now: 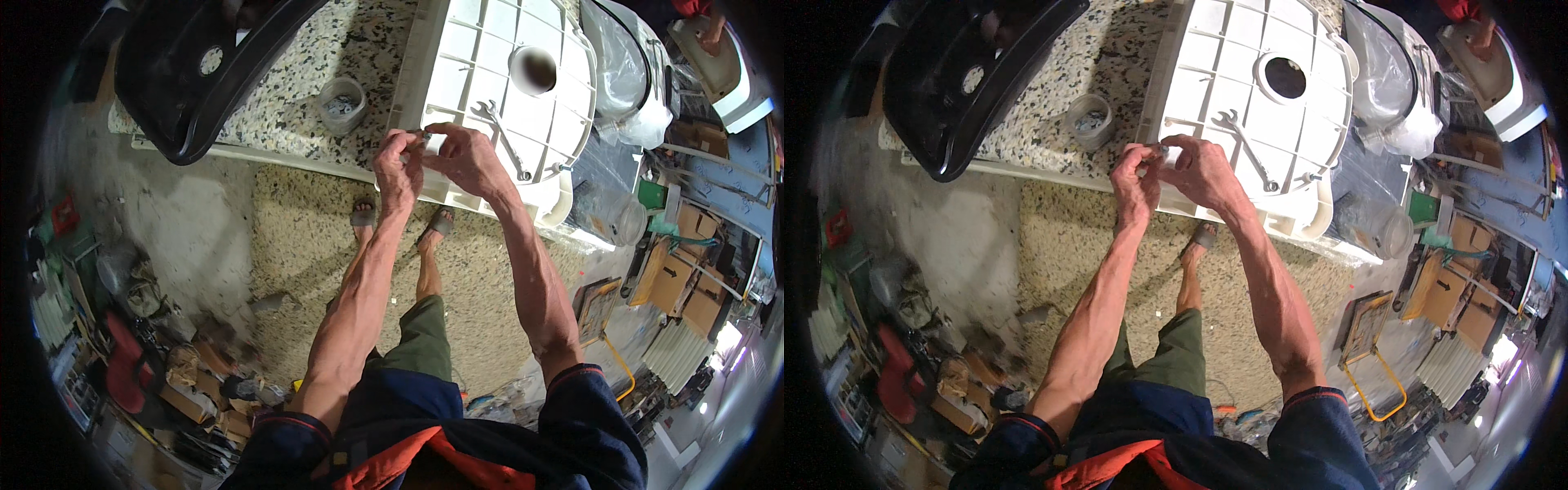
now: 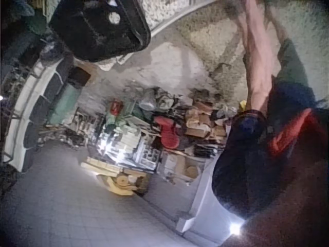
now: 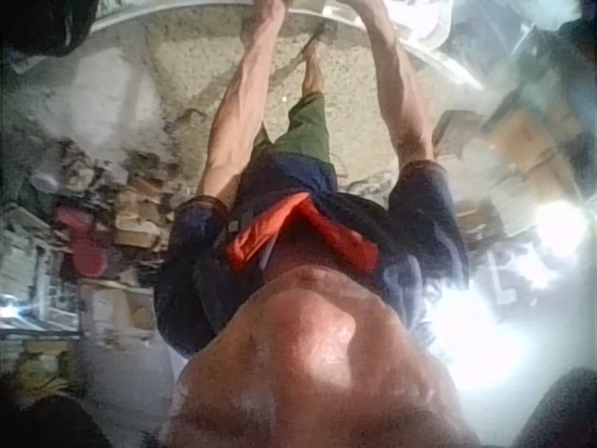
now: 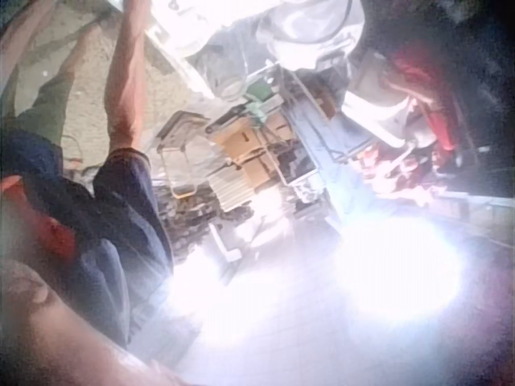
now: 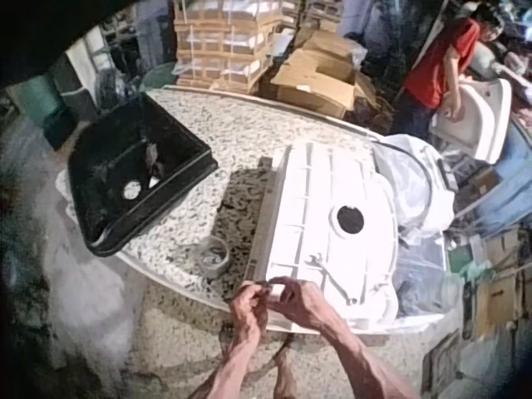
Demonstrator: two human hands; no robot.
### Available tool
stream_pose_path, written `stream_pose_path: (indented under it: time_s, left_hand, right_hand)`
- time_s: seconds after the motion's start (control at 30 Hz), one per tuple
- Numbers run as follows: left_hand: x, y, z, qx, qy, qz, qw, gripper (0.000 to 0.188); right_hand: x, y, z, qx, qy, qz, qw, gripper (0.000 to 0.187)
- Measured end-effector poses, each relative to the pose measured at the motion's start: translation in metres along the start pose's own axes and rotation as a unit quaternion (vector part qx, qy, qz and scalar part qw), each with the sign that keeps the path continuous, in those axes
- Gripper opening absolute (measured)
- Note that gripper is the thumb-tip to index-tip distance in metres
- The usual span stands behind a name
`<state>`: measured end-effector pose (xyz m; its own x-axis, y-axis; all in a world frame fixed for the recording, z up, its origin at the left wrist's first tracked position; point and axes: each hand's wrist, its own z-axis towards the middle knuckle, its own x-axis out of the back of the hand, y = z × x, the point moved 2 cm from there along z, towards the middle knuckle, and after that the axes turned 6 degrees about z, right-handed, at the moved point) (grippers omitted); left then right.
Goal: The person assembles a white plastic appliance part on a workbench, using a wrench to tighten bolts and nuts. They handle washers and bolts, positioning them into holes and securing them with the wrench.
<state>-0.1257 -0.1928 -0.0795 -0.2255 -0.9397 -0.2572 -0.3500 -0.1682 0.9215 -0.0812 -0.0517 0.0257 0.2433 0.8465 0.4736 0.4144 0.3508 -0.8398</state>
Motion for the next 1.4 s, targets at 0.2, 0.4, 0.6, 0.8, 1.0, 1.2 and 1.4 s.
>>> stream_pose_path:
  time_s: [0.2,0.4,0.6,0.8,1.0,1.2,1.4]
  left_hand:
    - [-0.005,0.006,-0.007,-0.06,0.026,0.16,0.985,0.024]
    - [-0.01,0.017,-0.009,-0.107,0.02,0.242,0.964,0.035]
    - [-0.011,0.022,-0.012,-0.126,-0.013,0.188,0.974,0.033]
    - [-0.008,0.023,-0.01,-0.076,-0.013,0.202,0.976,0.035]
    - [-0.006,0.022,-0.011,-0.094,-0.021,0.212,0.973,0.043]
    - [-0.003,0.022,-0.008,-0.047,-0.031,0.185,0.981,0.042]
    - [-0.002,0.019,-0.009,-0.091,-0.027,0.257,0.962,0.046]
  right_hand:
    - [-0.001,0.006,-0.002,-0.098,-0.112,0.03,0.988,0.041]
    - [0.002,0.004,-0.005,-0.114,-0.105,0.005,0.988,0.055]
    - [0.001,0.014,-0.008,-0.137,-0.027,0.026,0.99,0.056]
    - [0.0,0.014,-0.008,-0.08,-0.009,0.01,0.997,0.04]
    - [-0.004,0.008,-0.005,-0.09,-0.048,-0.002,0.995,0.039]
    - [-0.006,0.008,-0.007,-0.09,-0.048,-0.002,0.995,0.042]
    - [-0.024,0.02,-0.007,-0.014,0.082,-0.018,0.996,0.031]
